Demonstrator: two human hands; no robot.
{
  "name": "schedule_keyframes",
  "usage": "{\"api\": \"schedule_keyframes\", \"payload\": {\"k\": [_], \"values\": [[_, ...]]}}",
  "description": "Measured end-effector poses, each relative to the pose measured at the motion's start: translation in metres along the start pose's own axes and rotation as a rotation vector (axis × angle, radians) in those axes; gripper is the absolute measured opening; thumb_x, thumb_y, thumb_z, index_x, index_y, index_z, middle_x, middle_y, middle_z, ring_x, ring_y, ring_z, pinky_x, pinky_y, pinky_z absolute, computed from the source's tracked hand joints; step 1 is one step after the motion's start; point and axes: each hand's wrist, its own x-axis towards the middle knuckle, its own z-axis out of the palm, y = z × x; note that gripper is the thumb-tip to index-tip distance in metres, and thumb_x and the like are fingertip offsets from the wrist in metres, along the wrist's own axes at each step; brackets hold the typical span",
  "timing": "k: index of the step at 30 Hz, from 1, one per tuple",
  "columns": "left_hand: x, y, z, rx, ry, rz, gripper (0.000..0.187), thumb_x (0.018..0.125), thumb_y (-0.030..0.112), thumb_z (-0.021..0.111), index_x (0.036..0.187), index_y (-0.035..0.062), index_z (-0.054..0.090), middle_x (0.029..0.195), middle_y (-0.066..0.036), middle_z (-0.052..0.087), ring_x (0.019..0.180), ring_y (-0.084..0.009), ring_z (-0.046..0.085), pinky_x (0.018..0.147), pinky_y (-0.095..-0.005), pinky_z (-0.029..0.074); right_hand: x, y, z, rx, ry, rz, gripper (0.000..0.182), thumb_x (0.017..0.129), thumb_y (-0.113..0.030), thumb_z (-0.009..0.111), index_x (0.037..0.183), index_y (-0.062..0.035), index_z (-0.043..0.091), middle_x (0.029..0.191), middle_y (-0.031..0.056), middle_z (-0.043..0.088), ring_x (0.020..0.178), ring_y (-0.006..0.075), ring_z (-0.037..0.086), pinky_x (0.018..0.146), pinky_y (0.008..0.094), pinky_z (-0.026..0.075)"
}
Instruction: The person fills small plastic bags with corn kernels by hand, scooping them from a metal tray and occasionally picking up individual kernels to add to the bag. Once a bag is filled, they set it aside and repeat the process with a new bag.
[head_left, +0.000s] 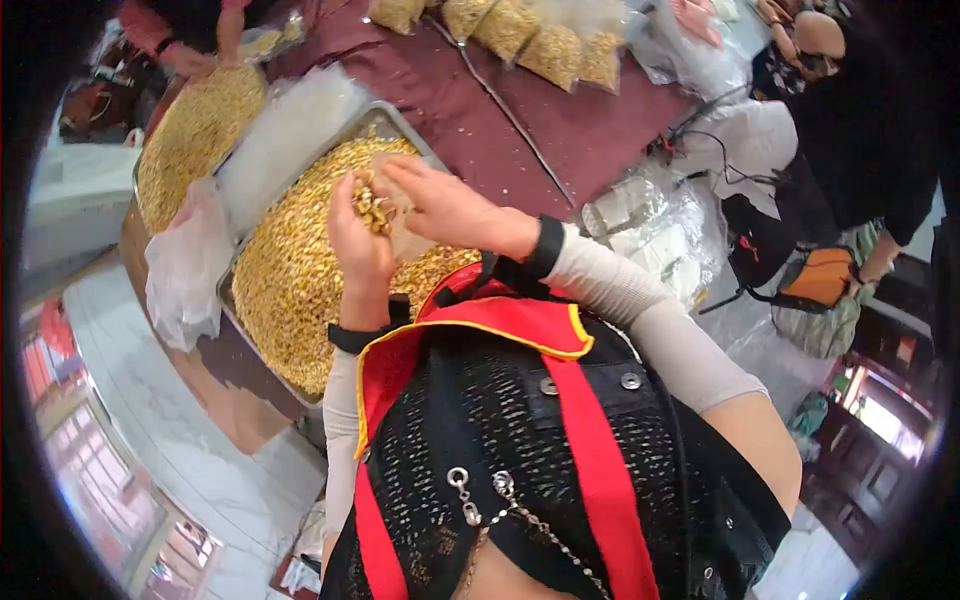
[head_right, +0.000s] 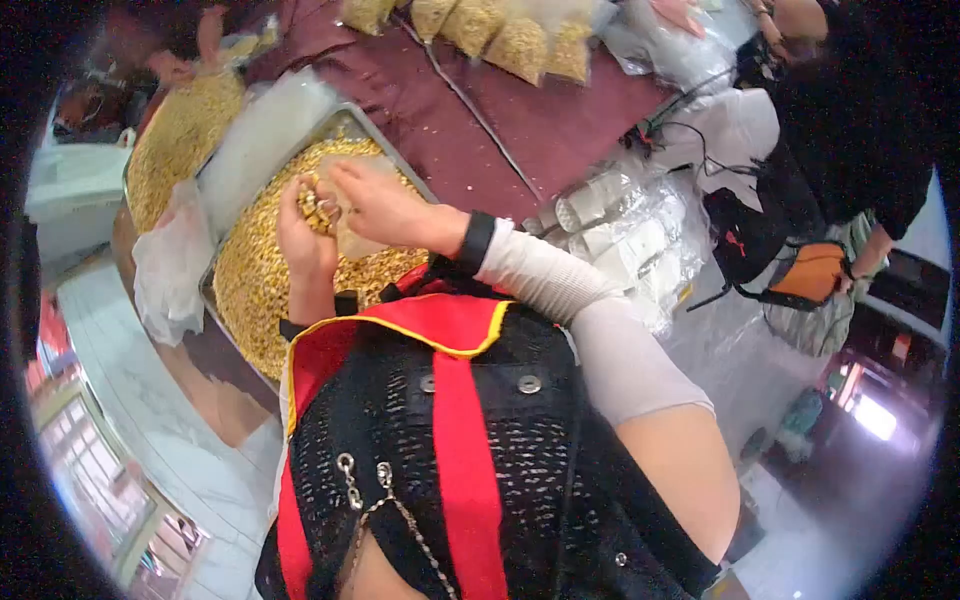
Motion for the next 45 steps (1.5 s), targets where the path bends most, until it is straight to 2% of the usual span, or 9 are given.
{"api": "schedule_keyframes", "payload": {"k": [10, 14, 19, 25, 27, 31, 37, 41, 45], "values": [[-0.017, -0.003, 0.03, 0.645, -0.172, 0.39, 0.019, 0.091, 0.017, 0.04, 0.082, 0.006, 0.052, 0.079, 0.0, 0.048, 0.075, -0.0093, 0.046, 0.067, -0.0236, 0.036, 0.0, 0.011, -0.004, 0.03, 0.139, -0.158, 0.038, 0.067, 0.003, 0.05, 0.104, 0.0031, 0.045, 0.123, 0.0252, 0.04, 0.114, 0.0387, 0.041, 0.093, 0.0401, 0.038], [-0.019, -0.007, 0.024, 0.806, -0.161, 0.332, 0.017, 0.09, 0.017, 0.042, 0.084, 0.0046, 0.053, 0.08, 0.001, 0.048, 0.074, -0.0073, 0.042, 0.067, -0.0229, 0.035, 0.002, 0.002, -0.015, 0.129, -0.004, -0.023, 0.041, 0.07, 0.001, 0.051, 0.109, 0.006, 0.045, 0.119, 0.0252, 0.044, 0.11, 0.0396, 0.043, 0.092, 0.039, 0.038], [-0.009, -0.009, 0.012, 0.906, -0.299, 0.168, 0.021, 0.091, 0.016, 0.043, 0.1, 0.0004, 0.055, 0.092, -0.004, 0.055, 0.084, -0.0082, 0.048, 0.072, -0.0242, 0.039, 0.004, 0.015, 0.004, 0.102, 0.139, -0.14, 0.041, 0.073, 0.0, 0.049, 0.113, 0.0069, 0.044, 0.117, 0.0255, 0.045, 0.11, 0.039, 0.044, 0.093, 0.039, 0.037], [-0.023, 0.002, 0.02, 1.395, -0.344, 0.452, 0.029, 0.091, 0.017, 0.043, 0.108, -0.003, 0.054, 0.1, -0.016, 0.057, 0.094, -0.0277, 0.054, 0.082, -0.0358, 0.04, 0.003, 0.018, 0.003, 0.117, 0.128, -0.116, 0.049, 0.07, 0.001, 0.051, 0.119, 0.0051, 0.042, 0.117, 0.024, 0.046, 0.111, 0.038, 0.044, 0.093, 0.0396, 0.037], [-0.035, 0.006, 0.019, 1.705, -0.505, 0.923, 0.028, 0.089, 0.017, 0.045, 0.108, -0.0009, 0.055, 0.104, -0.016, 0.056, 0.103, -0.0311, 0.05, 0.089, -0.0397, 0.035, -0.002, 0.023, 0.002, 0.165, 0.231, -0.141, 0.053, 0.068, 0.001, 0.052, 0.12, 0.0043, 0.041, 0.117, 0.023, 0.046, 0.111, 0.0374, 0.044, 0.092, 0.0399, 0.038], [-0.037, 0.004, 0.005, 1.978, -0.672, 0.895, 0.026, 0.084, 0.017, 0.053, 0.105, 0.0013, 0.056, 0.106, -0.014, 0.056, 0.11, -0.0281, 0.046, 0.094, -0.0402, 0.029, -0.016, 0.026, -0.001, 0.165, 0.327, -0.082, 0.055, 0.068, 0.0, 0.055, 0.12, 0.0031, 0.041, 0.117, 0.022, 0.046, 0.111, 0.037, 0.044, 0.092, 0.0398, 0.038], [-0.029, -0.01, -0.006, 1.836, -0.886, 0.838, 0.017, 0.076, 0.011, 0.059, 0.091, 0.0026, 0.055, 0.093, -0.012, 0.056, 0.096, -0.0294, 0.051, 0.082, -0.04, 0.037, -0.035, 0.024, -0.002, 0.179, 0.401, -0.071, 0.057, 0.067, -0.003, 0.059, 0.121, -0.0002, 0.043, 0.12, 0.0189, 0.045, 0.111, 0.0357, 0.045, 0.092, 0.0391, 0.038], [-0.034, -0.02, -0.003, 1.928, -0.837, 0.956, 0.013, 0.074, 0.011, 0.059, 0.084, 0.0036, 0.055, 0.09, -0.012, 0.057, 0.092, -0.0291, 0.052, 0.076, -0.0399, 0.039, -0.045, 0.016, -0.013, 0.155, 0.333, 0.028, 0.053, 0.069, -0.003, 0.056, 0.121, -0.0026, 0.044, 0.122, 0.019, 0.044, 0.11, 0.0372, 0.045, 0.091, 0.0394, 0.04], [-0.047, -0.024, 0.0, 1.879, -0.79, 0.841, 0.01, 0.077, 0.008, 0.057, 0.085, 0.0016, 0.056, 0.088, -0.015, 0.056, 0.088, -0.0328, 0.052, 0.076, -0.0403, 0.04, -0.046, 0.023, -0.003, 0.051, 0.316, 0.031, 0.05, 0.07, -0.001, 0.052, 0.12, -0.0033, 0.045, 0.125, 0.0198, 0.043, 0.109, 0.0384, 0.046, 0.09, 0.039, 0.041]]}}
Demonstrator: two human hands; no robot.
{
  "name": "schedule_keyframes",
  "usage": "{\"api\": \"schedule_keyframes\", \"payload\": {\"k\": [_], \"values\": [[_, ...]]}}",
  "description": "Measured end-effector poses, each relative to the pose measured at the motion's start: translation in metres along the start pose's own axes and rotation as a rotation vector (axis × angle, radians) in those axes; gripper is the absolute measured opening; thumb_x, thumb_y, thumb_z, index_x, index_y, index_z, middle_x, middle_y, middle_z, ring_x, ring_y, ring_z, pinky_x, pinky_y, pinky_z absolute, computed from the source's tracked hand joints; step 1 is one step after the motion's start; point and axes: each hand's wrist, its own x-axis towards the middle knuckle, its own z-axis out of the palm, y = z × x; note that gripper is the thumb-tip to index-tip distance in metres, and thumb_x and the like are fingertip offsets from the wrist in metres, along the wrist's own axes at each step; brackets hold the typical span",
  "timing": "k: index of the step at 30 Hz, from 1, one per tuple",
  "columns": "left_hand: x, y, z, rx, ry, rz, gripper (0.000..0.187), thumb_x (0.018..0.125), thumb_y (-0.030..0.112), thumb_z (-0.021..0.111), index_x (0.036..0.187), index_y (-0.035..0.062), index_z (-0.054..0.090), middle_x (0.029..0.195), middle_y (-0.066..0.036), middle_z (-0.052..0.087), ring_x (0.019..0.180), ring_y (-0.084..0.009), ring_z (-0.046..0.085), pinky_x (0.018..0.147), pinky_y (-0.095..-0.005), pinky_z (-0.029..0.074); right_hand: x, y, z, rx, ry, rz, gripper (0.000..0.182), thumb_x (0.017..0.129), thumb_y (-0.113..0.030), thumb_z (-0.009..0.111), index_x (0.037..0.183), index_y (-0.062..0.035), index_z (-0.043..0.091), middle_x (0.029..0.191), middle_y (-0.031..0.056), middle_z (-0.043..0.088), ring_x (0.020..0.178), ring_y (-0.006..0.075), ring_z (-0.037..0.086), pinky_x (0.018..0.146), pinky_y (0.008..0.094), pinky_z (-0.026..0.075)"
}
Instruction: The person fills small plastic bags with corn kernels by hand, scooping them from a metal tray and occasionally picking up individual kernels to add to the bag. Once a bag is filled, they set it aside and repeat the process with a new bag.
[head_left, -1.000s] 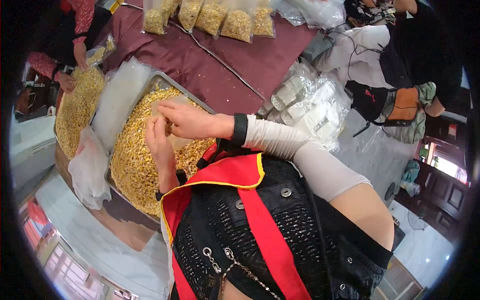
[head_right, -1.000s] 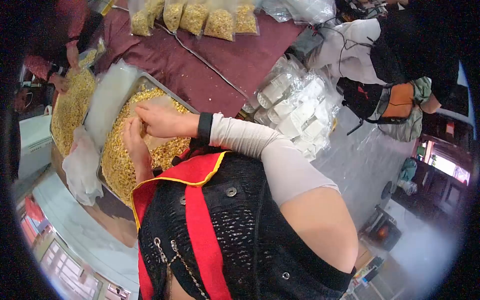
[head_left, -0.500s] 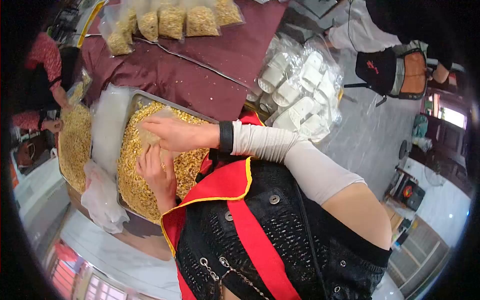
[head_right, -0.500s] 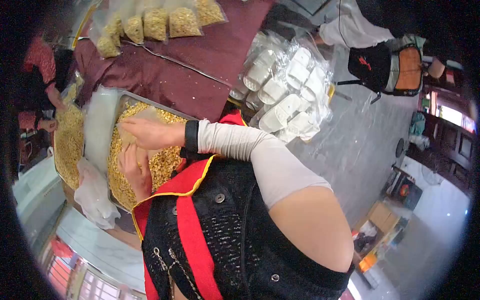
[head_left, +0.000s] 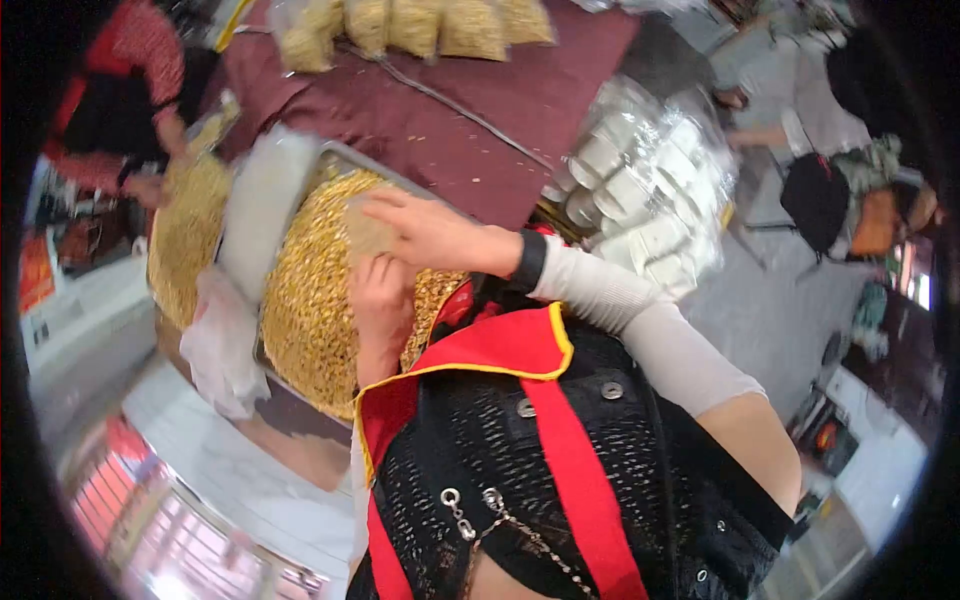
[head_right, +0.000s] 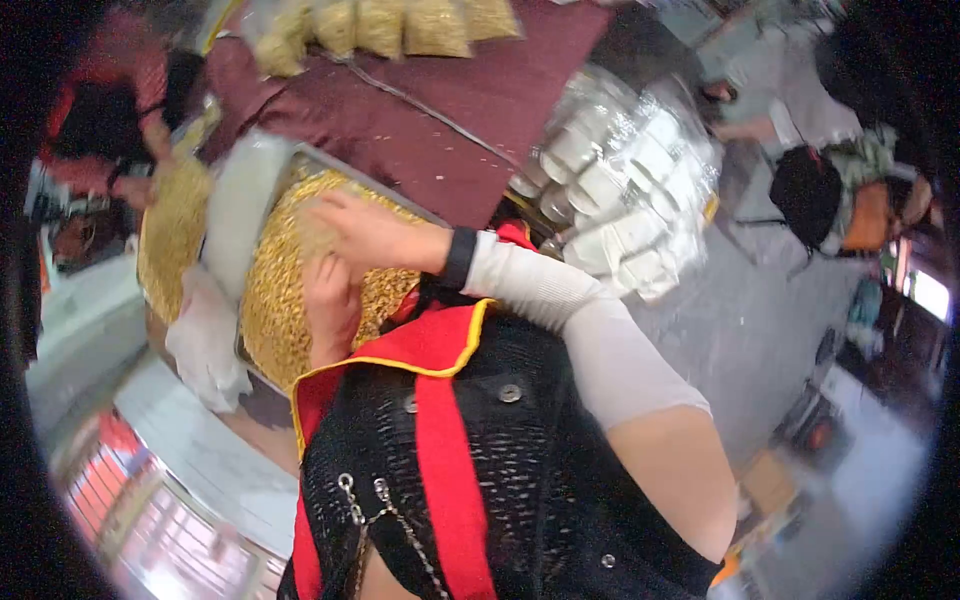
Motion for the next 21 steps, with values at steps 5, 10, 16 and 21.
{"api": "schedule_keyframes", "payload": {"k": [5, 10, 16, 21], "values": [[-0.014, 0.004, -0.009, -0.16, 0.174, -0.094, 0.014, 0.079, 0.009, 0.057, 0.092, 0.0023, 0.057, 0.094, -0.013, 0.057, 0.092, -0.0311, 0.053, 0.08, -0.0379, 0.041, 0.006, -0.004, -0.002, -0.009, -0.084, -0.053, 0.056, 0.068, 0.003, 0.05, 0.124, -0.0009, 0.043, 0.127, 0.0191, 0.043, 0.114, 0.0329, 0.045, 0.092, 0.0355, 0.04], [-0.041, -0.03, -0.022, -0.254, 0.597, -0.393, 0.019, 0.079, 0.006, 0.056, 0.098, 0.0036, 0.058, 0.101, -0.014, 0.056, 0.098, -0.0299, 0.052, 0.088, -0.0377, 0.039, 0.02, -0.024, -0.021, -0.018, -0.133, -0.103, 0.056, 0.067, 0.003, 0.049, 0.123, 0.0028, 0.043, 0.126, 0.0216, 0.043, 0.112, 0.0326, 0.047, 0.09, 0.0338, 0.041], [-0.102, -0.175, 0.029, -0.048, 0.42, -0.717, 0.018, 0.082, 0.015, 0.049, 0.093, 0.0039, 0.059, 0.096, -0.016, 0.058, 0.093, -0.0331, 0.053, 0.081, -0.0396, 0.041, 0.028, -0.032, -0.025, 0.082, -0.226, 0.098, 0.058, 0.068, 0.005, 0.05, 0.126, 0.0007, 0.042, 0.129, 0.0167, 0.042, 0.085, 0.0215, 0.057, 0.073, 0.0259, 0.045], [-0.089, -0.197, 0.053, 0.155, 0.145, -0.576, 0.016, 0.081, 0.019, 0.051, 0.084, 0.0058, 0.058, 0.089, -0.012, 0.059, 0.087, -0.0298, 0.054, 0.078, -0.0407, 0.042, 0.034, -0.031, -0.023, 0.032, -0.239, 0.116, 0.059, 0.068, 0.006, 0.049, 0.126, 0.0007, 0.042, 0.13, 0.0153, 0.041, 0.087, 0.0199, 0.057, 0.074, 0.0253, 0.045]]}}
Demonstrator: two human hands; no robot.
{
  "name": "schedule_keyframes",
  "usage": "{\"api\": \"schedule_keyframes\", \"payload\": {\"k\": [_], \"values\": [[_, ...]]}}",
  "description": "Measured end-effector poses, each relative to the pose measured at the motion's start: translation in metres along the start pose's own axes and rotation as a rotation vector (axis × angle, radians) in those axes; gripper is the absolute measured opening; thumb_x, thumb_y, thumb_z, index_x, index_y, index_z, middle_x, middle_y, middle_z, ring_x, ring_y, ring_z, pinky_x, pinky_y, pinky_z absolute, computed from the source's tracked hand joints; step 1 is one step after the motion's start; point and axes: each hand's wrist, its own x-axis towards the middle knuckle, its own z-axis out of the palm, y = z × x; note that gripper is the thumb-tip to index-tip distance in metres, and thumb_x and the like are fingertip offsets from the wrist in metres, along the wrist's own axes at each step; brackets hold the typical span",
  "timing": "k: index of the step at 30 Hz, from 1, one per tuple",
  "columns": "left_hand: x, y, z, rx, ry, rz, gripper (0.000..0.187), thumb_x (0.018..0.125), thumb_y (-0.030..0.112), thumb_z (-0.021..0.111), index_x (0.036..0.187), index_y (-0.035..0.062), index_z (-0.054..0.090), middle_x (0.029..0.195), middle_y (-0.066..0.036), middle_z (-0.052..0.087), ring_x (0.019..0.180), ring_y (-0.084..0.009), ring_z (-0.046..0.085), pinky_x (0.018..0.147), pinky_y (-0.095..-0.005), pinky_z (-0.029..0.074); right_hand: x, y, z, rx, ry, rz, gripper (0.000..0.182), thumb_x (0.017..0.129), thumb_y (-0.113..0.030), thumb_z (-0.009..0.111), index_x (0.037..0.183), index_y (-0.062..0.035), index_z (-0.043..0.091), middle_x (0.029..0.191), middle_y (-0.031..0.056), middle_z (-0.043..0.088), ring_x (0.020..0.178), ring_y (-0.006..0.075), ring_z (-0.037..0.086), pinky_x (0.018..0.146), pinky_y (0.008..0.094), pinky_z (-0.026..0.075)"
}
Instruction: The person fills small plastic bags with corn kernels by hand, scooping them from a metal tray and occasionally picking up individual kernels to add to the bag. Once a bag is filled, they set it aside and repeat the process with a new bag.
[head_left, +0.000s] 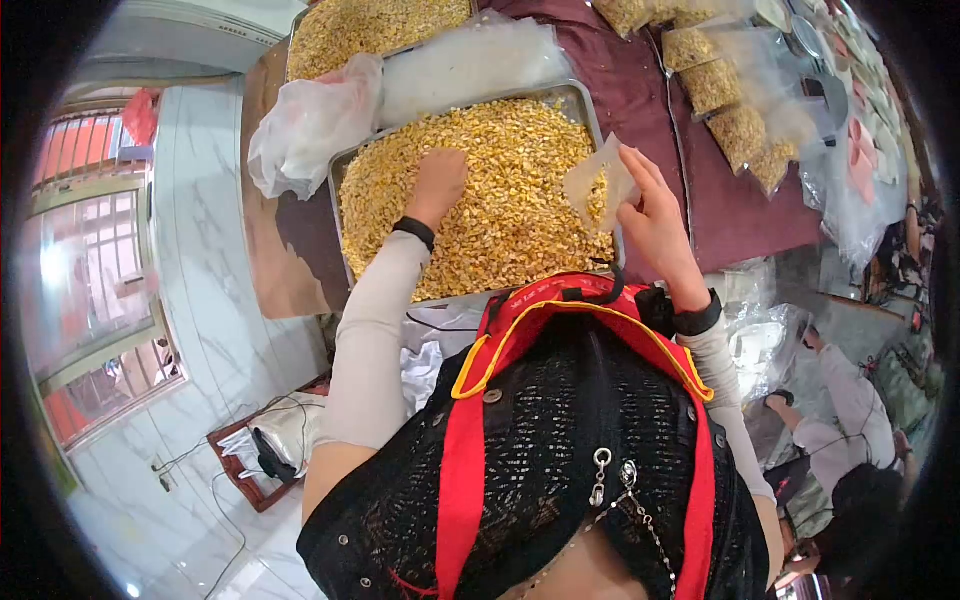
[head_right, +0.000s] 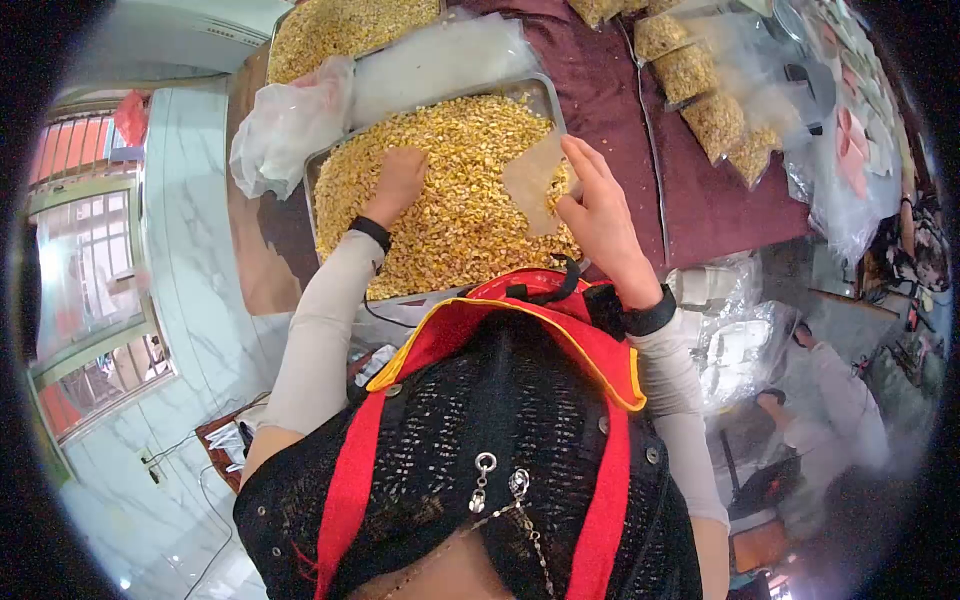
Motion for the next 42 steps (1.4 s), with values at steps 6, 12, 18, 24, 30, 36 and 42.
{"api": "schedule_keyframes", "payload": {"k": [6, 12, 18, 24, 30, 36, 42], "values": [[0.006, 0.036, 0.033, 0.169, 0.112, 0.234, 0.022, 0.078, 0.029, 0.057, 0.087, 0.0089, 0.057, 0.088, -0.007, 0.056, 0.084, -0.0263, 0.053, 0.075, -0.0396, 0.042, 0.007, 0.005, -0.001, 0.005, -0.001, 0.028, 0.059, 0.068, 0.006, 0.048, 0.126, 0.0007, 0.042, 0.13, 0.0151, 0.042, 0.096, 0.0211, 0.056, 0.077, 0.0245, 0.044], [-0.005, 0.053, 0.032, 0.197, -0.024, 0.352, 0.022, 0.078, 0.029, 0.058, 0.087, 0.0095, 0.056, 0.081, -0.007, 0.055, 0.08, -0.0253, 0.054, 0.071, -0.0385, 0.043, 0.013, 0.01, 0.002, 0.045, -0.017, -0.005, 0.059, 0.069, 0.006, 0.048, 0.127, 0.0004, 0.042, 0.129, 0.014, 0.042, 0.08, 0.017, 0.056, 0.071, 0.0242, 0.045], [-0.002, 0.053, 0.012, -0.059, -0.116, 0.184, 0.019, 0.082, 0.027, 0.054, 0.085, 0.0082, 0.056, 0.077, -0.013, 0.056, 0.07, -0.0289, 0.056, 0.063, -0.038, 0.045, 0.016, 0.008, 0.001, -0.001, -0.048, 0.001, 0.058, 0.069, 0.005, 0.049, 0.127, 0.0001, 0.041, 0.128, 0.014, 0.042, 0.074, 0.015, 0.054, 0.067, 0.0234, 0.044], [-0.006, 0.04, 0.006, -1.113, 0.164, -0.662, 0.02, 0.086, 0.025, 0.047, 0.091, 0.0087, 0.057, 0.078, -0.01, 0.057, 0.066, -0.0232, 0.056, 0.059, -0.0321, 0.046, 0.019, 0.017, 0.008, -0.088, -0.042, -0.095, 0.057, 0.069, 0.003, 0.05, 0.125, 0.0022, 0.041, 0.13, 0.0169, 0.041, 0.109, 0.0271, 0.05, 0.087, 0.0293, 0.041], [-0.021, 0.049, -0.032, -2.582, 0.266, -0.846, 0.027, 0.091, 0.019, 0.037, 0.107, 0.0033, 0.053, 0.107, -0.016, 0.05, 0.09, -0.023, 0.051, 0.068, -0.0316, 0.049, 0.019, 0.008, 0.011, -0.05, -0.051, -0.071, 0.058, 0.069, 0.003, 0.05, 0.126, 0.0023, 0.04, 0.13, 0.0184, 0.04, 0.117, 0.0295, 0.044, 0.091, 0.0301, 0.039], [-0.012, 0.077, -0.068, -2.617, 0.301, -0.864, 0.023, 0.091, 0.027, 0.044, 0.099, 0.0069, 0.054, 0.089, -0.011, 0.054, 0.078, -0.0197, 0.054, 0.059, -0.0303, 0.048, 0.017, 0.001, 0.016, -0.009, -0.113, -0.019, 0.06, 0.069, 0.004, 0.051, 0.127, 0.002, 0.039, 0.131, 0.0179, 0.038, 0.087, 0.0236, 0.056, 0.076, 0.029, 0.045], [0.003, 0.104, -0.1, -2.836, -0.026, -0.437, 0.024, 0.092, 0.03, 0.045, 0.085, 0.0073, 0.051, 0.074, -0.003, 0.046, 0.062, -0.0123, 0.041, 0.047, -0.0233, 0.034, 0.014, 0.013, 0.026, -0.087, -0.074, -0.176, 0.062, 0.068, 0.003, 0.052, 0.128, 0.0022, 0.037, 0.13, 0.0182, 0.039, 0.071, 0.0196, 0.056, 0.069, 0.0293, 0.046]]}}
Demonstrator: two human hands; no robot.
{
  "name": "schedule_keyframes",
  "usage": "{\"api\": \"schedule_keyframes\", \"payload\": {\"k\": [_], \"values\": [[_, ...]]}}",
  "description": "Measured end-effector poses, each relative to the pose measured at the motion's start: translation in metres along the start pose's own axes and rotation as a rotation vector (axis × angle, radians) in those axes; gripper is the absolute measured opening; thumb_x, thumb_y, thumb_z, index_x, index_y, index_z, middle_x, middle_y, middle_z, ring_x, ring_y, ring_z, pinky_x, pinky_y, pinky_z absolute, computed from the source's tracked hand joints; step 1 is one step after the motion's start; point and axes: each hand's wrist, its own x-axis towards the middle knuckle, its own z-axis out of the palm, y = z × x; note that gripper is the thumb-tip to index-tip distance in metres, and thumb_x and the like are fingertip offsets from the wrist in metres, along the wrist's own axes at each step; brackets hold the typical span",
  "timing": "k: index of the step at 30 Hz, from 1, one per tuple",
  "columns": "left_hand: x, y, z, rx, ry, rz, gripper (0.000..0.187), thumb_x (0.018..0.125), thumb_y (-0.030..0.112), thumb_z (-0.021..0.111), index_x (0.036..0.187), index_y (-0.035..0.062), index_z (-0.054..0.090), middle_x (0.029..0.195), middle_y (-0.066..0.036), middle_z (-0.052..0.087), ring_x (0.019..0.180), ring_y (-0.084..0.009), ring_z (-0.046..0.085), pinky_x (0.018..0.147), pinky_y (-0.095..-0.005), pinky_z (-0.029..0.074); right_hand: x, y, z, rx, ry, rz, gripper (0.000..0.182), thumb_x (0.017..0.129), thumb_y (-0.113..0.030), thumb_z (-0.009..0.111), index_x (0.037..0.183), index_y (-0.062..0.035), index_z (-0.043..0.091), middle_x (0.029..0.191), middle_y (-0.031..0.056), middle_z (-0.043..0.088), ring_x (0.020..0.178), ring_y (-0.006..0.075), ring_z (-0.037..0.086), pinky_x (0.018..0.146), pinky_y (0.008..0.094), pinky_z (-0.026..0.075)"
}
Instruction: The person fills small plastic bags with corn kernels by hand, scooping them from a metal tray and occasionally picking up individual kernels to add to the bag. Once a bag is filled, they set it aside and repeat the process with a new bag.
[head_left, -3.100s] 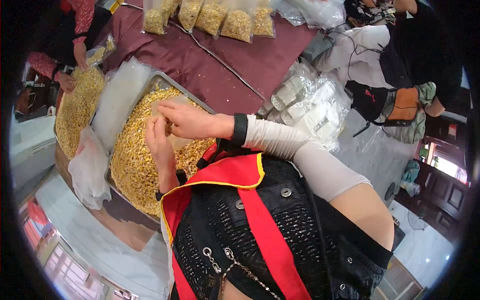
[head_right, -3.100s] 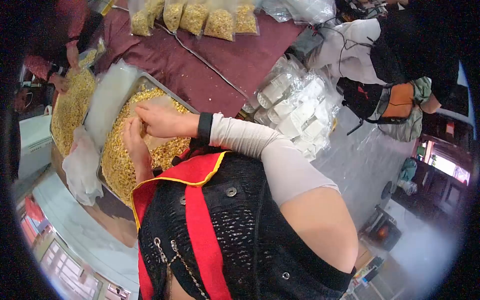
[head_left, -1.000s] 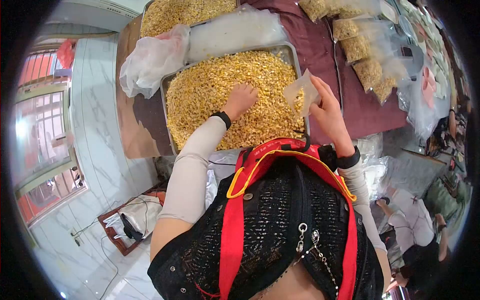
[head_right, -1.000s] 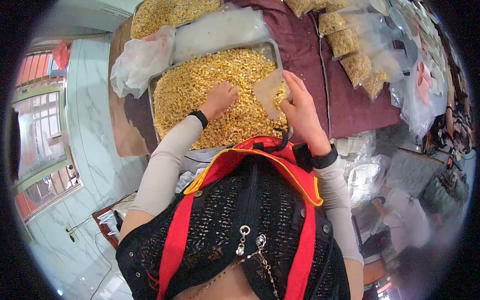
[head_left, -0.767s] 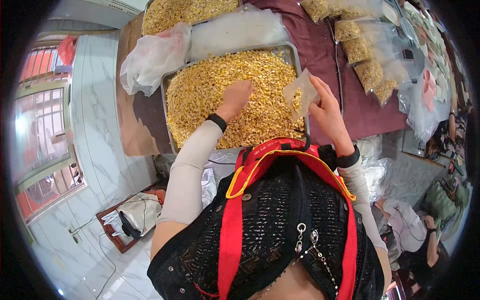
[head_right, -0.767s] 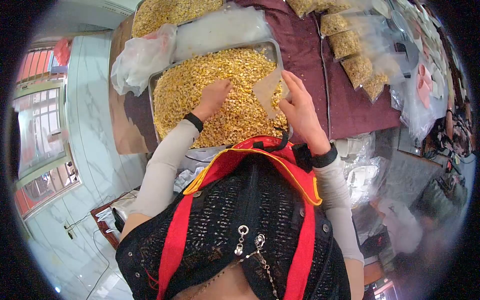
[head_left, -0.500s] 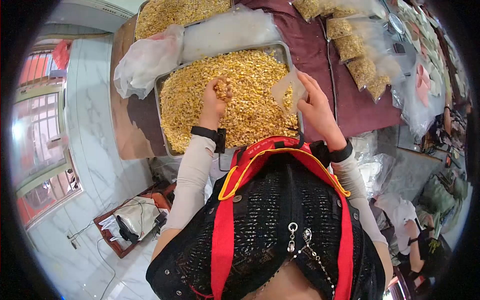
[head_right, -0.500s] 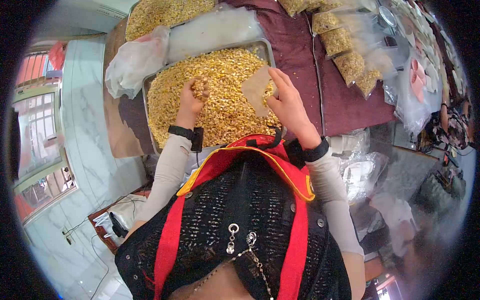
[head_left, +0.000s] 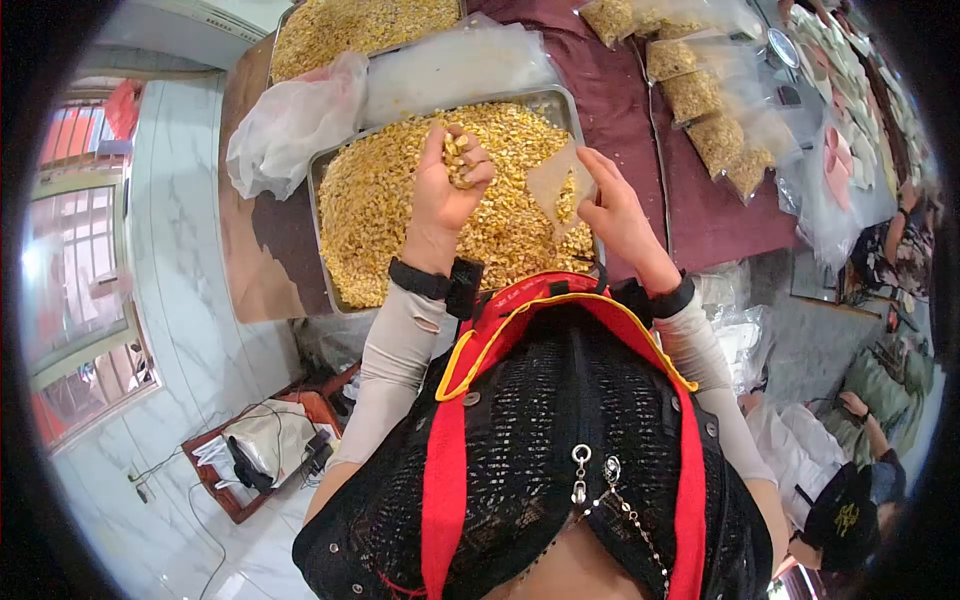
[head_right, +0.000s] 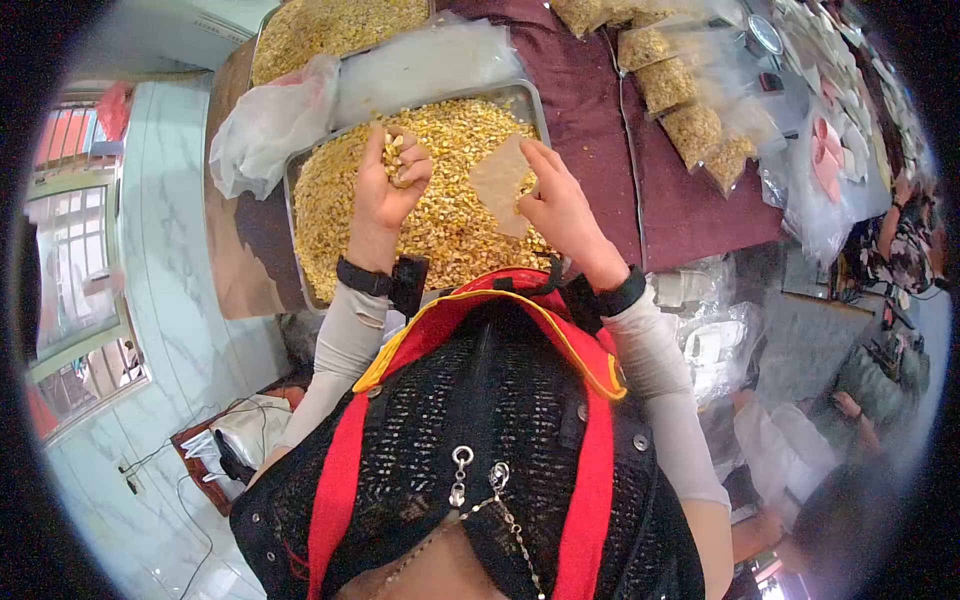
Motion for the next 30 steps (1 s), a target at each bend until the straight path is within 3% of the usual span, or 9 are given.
{"api": "schedule_keyframes", "payload": {"k": [3, 5, 8, 12, 14, 23, 25, 27, 30], "values": [[0.0, -0.029, 0.039, 0.174, 0.074, 0.068, 0.028, 0.092, 0.034, 0.044, 0.079, 0.0094, 0.05, 0.067, -0.002, 0.044, 0.058, -0.0129, 0.04, 0.044, -0.0229, 0.032, -0.001, -0.007, -0.001, 0.058, -0.03, 0.078, 0.062, 0.068, 0.002, 0.053, 0.128, 0.0025, 0.037, 0.13, 0.019, 0.038, 0.072, 0.0203, 0.056, 0.069, 0.0293, 0.046], [0.006, -0.044, 0.045, 0.263, 0.079, 0.064, 0.033, 0.091, 0.037, 0.044, 0.072, 0.011, 0.047, 0.062, -0.001, 0.042, 0.057, -0.0134, 0.04, 0.048, -0.0257, 0.034, -0.001, -0.008, 0.0, 0.044, -0.024, 0.077, 0.062, 0.068, 0.002, 0.053, 0.128, 0.0027, 0.037, 0.13, 0.0192, 0.038, 0.072, 0.0205, 0.056, 0.07, 0.0294, 0.046], [0.014, -0.07, 0.052, 0.494, 0.137, 0.242, 0.037, 0.092, 0.036, 0.044, 0.065, 0.0119, 0.039, 0.06, -0.001, 0.039, 0.058, -0.0151, 0.039, 0.059, -0.0317, 0.036, -0.003, -0.006, 0.001, 0.034, -0.008, 0.064, 0.062, 0.068, 0.002, 0.053, 0.128, 0.0031, 0.037, 0.13, 0.0193, 0.038, 0.072, 0.0206, 0.056, 0.07, 0.0295, 0.046], [0.02, -0.087, 0.048, 0.555, 0.077, 0.344, 0.037, 0.092, 0.035, 0.045, 0.064, 0.011, 0.039, 0.059, -0.001, 0.038, 0.059, -0.0153, 0.039, 0.061, -0.0308, 0.036, -0.004, -0.013, -0.003, 0.067, -0.024, 0.133, 0.062, 0.068, 0.002, 0.053, 0.128, 0.0032, 0.037, 0.13, 0.0192, 0.038, 0.074, 0.0206, 0.056, 0.071, 0.0296, 0.046], [0.022, -0.088, 0.043, 0.578, 0.024, 0.357, 0.037, 0.092, 0.032, 0.045, 0.063, 0.0084, 0.042, 0.06, -0.004, 0.044, 0.061, -0.0144, 0.043, 0.065, -0.0289, 0.039, -0.004, -0.012, -0.003, 0.071, -0.028, 0.14, 0.062, 0.068, 0.002, 0.053, 0.128, 0.0031, 0.037, 0.13, 0.019, 0.038, 0.074, 0.0207, 0.056, 0.071, 0.0296, 0.046], [0.021, -0.1, 0.048, 0.736, 0.062, 0.45, 0.037, 0.092, 0.026, 0.044, 0.06, 0.0085, 0.04, 0.059, -0.002, 0.044, 0.061, -0.0115, 0.043, 0.063, -0.0274, 0.038, -0.001, -0.009, -0.002, 0.077, -0.045, 0.141, 0.063, 0.068, 0.002, 0.054, 0.128, 0.0013, 0.038, 0.131, 0.017, 0.039, 0.076, 0.0214, 0.055, 0.071, 0.0295, 0.045], [0.025, -0.103, 0.041, 0.778, 0.01, 0.514, 0.037, 0.092, 0.024, 0.043, 0.059, 0.0081, 0.04, 0.058, -0.002, 0.043, 0.056, -0.0098, 0.042, 0.057, -0.0249, 0.037, -0.001, -0.004, -0.002, 0.093, -0.073, 0.166, 0.063, 0.068, 0.002, 0.054, 0.128, 0.0008, 0.038, 0.131, 0.0168, 0.039, 0.079, 0.0217, 0.055, 0.072, 0.0292, 0.045], [0.024, -0.102, 0.038, 0.788, 0.041, 0.411, 0.037, 0.093, 0.024, 0.042, 0.059, 0.0081, 0.04, 0.055, -0.001, 0.042, 0.049, -0.0091, 0.039, 0.048, -0.0234, 0.034, 0.0, 0.0, 0.0, 0.034, 0.001, 0.043, 0.063, 0.068, 0.002, 0.053, 0.129, 0.0002, 0.038, 0.13, 0.0165, 0.039, 0.085, 0.022, 0.055, 0.072, 0.0275, 0.045], [0.027, -0.086, 0.036, 0.745, 0.061, 0.372, 0.035, 0.092, 0.029, 0.043, 0.063, 0.0111, 0.038, 0.058, -0.001, 0.04, 0.051, -0.0108, 0.037, 0.047, -0.0254, 0.032, 0.0, -0.007, -0.005, 0.095, -0.038, 0.138, 0.063, 0.068, 0.004, 0.052, 0.129, 0.0, 0.038, 0.13, 0.0159, 0.04, 0.09, 0.0228, 0.054, 0.074, 0.0265, 0.044]]}}
